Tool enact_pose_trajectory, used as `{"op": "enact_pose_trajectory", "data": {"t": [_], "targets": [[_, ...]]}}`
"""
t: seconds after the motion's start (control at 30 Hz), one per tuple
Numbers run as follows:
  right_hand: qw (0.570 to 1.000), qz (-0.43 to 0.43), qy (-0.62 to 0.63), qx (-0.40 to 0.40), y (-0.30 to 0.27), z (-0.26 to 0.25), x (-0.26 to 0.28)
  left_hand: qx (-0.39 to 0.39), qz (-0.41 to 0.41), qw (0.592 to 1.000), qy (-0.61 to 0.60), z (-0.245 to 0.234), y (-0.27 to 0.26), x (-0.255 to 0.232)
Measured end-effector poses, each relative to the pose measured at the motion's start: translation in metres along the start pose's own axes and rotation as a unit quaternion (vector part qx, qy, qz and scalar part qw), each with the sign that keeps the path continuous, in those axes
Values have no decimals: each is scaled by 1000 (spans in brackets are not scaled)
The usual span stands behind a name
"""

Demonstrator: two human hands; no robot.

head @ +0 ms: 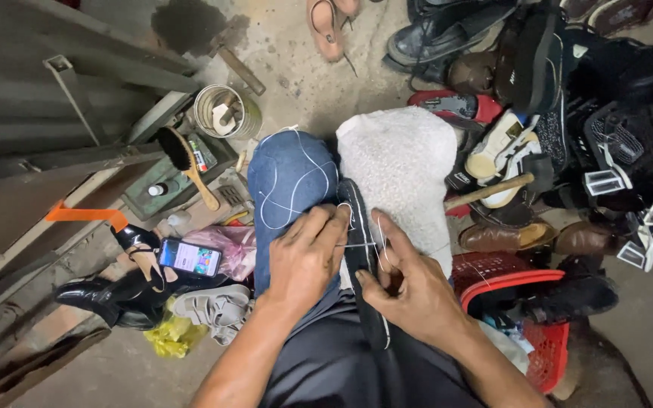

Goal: Hand-sewing a replacement sole onto a shoe using a needle and thread.

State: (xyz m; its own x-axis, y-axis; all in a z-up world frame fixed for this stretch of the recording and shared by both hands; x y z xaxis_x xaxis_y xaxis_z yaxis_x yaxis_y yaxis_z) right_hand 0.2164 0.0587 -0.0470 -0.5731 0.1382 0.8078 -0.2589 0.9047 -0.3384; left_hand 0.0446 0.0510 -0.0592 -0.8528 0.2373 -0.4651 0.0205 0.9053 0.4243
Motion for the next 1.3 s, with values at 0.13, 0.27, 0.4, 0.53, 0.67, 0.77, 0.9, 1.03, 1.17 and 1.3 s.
{"op": "enact_pose_trajectory", "data": {"t": [0.13,0.27,0.4,0.53,0.67,0.77,0.9,1.03,1.17,1.3], "targets": [[998,54,16,15,2,-3,4,12,-11,1000,-3,0,-6,-1],[999,41,-2,23,1,-5,2,124,-154,952,-233,-27,-7,8],[999,-35,-7,1,-1,-5,-6,131,-199,878,-415,-67,-40,58],[995,62,-50,57,-1,-15,-10,74,-368,886,-273,-119,-114,161],[991,52,84,-89,5,-52,-57,92,-539,837,31,-154,-181,239],[973,16,-39,-229,10,-87,-83,67,-578,776,244,-165,-242,289],[882,-195,-286,-318,14,-76,-73,62,-467,853,223,-127,-172,227],[892,-282,-213,-281,20,-30,-21,-50,-238,958,150,-82,-80,129],[901,-323,-207,-201,17,-12,3,0,-149,979,-139,-48,-22,40],[948,-282,-69,-128,19,-19,11,111,-129,975,-143,-21,-30,21]]}}
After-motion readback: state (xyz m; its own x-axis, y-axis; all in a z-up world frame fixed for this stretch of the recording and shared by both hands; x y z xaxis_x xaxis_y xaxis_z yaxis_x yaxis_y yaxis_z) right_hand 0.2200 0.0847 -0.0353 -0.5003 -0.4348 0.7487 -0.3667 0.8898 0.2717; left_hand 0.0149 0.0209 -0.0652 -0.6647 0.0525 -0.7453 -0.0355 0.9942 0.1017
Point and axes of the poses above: each hand's wrist, its own y-axis towards the middle knuckle, its own z-axis out of the palm, x = y × z, the point moved 3 cm from there along y, towards the middle knuckle, and after that the axes turned 12 degrees about -x, right-handed, at the moved point
